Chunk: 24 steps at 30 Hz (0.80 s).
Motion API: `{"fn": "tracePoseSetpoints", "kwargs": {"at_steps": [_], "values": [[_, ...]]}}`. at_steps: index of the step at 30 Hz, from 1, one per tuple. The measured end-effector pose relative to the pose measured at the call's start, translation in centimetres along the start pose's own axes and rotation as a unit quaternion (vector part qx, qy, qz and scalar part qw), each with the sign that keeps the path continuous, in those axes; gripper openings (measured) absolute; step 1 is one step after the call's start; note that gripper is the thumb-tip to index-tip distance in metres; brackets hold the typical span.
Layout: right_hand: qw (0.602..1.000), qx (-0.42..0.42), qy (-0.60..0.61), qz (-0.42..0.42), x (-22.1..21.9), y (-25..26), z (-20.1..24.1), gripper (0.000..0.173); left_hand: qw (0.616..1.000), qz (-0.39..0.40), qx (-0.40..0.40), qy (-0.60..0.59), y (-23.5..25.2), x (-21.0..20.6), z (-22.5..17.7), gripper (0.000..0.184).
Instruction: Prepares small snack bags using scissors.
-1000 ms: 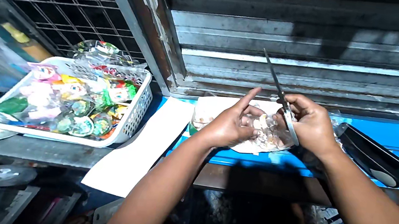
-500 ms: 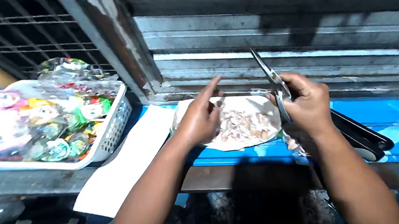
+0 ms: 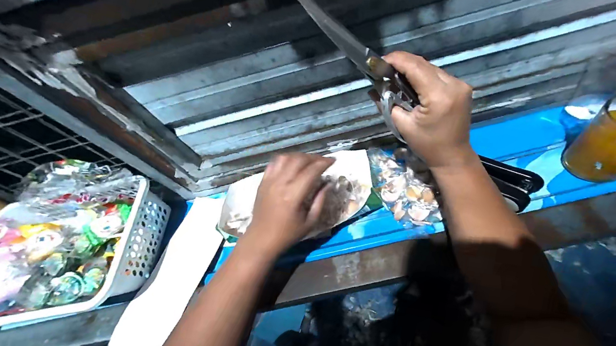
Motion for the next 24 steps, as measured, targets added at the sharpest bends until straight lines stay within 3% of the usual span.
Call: {"fn": "tracePoseSetpoints", "kwargs": {"at_steps": [4,9,12,14,16,18,19,22,24], "values": [[1.000,-0.012,0.006,0.023,-0.2,-0.2,-0.2,0.035,0.986,0.155,-0.037,0.037,4.2,-1.9,-6.2,0.034],[0.999,-0.018,0.003,0.031,-0.2,-0.2,-0.4,0.037,0.957,0.272,0.000,0.100,7.0,-6.8,-8.1,0.032],[0.999,-0.025,0.006,0.023,-0.1,-0.1,-0.5,0.036,0.954,0.296,0.039,0.013,7.5,-7.0,-7.6,0.019],[0.999,-0.035,0.008,0.021,0.1,0.0,-0.6,0.034,0.949,0.278,0.102,-0.104,7.5,-5.7,-6.8,0.017],[0.998,-0.051,0.006,0.023,0.1,0.1,-0.7,0.033,0.921,0.253,0.174,-0.239,7.0,-3.8,-5.9,0.019],[0.998,-0.061,0.004,0.027,0.2,0.0,-0.8,0.032,0.867,0.204,0.237,-0.388,5.8,-2.0,-5.4,0.017],[0.998,-0.062,0.005,0.030,0.1,-0.1,-0.9,0.032,0.820,0.183,0.261,-0.475,5.1,-1.0,-5.5,0.018],[0.996,-0.074,0.012,0.045,0.0,-0.1,-0.6,0.033,0.605,0.099,0.284,-0.737,2.5,3.5,-8.3,0.032],[0.985,-0.137,0.013,0.105,0.5,0.4,0.9,0.035,0.520,0.049,0.221,-0.824,0.6,7.2,-11.3,0.027]]}}
Point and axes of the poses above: each hand's wrist, its own y-axis towards the middle knuckle, its own x-axis out of the back of the hand, z = x × y, the point moved 2 cm from there along y, towards the middle knuckle, and after that the axes turned 11 degrees about y, right-handed, at the moved point
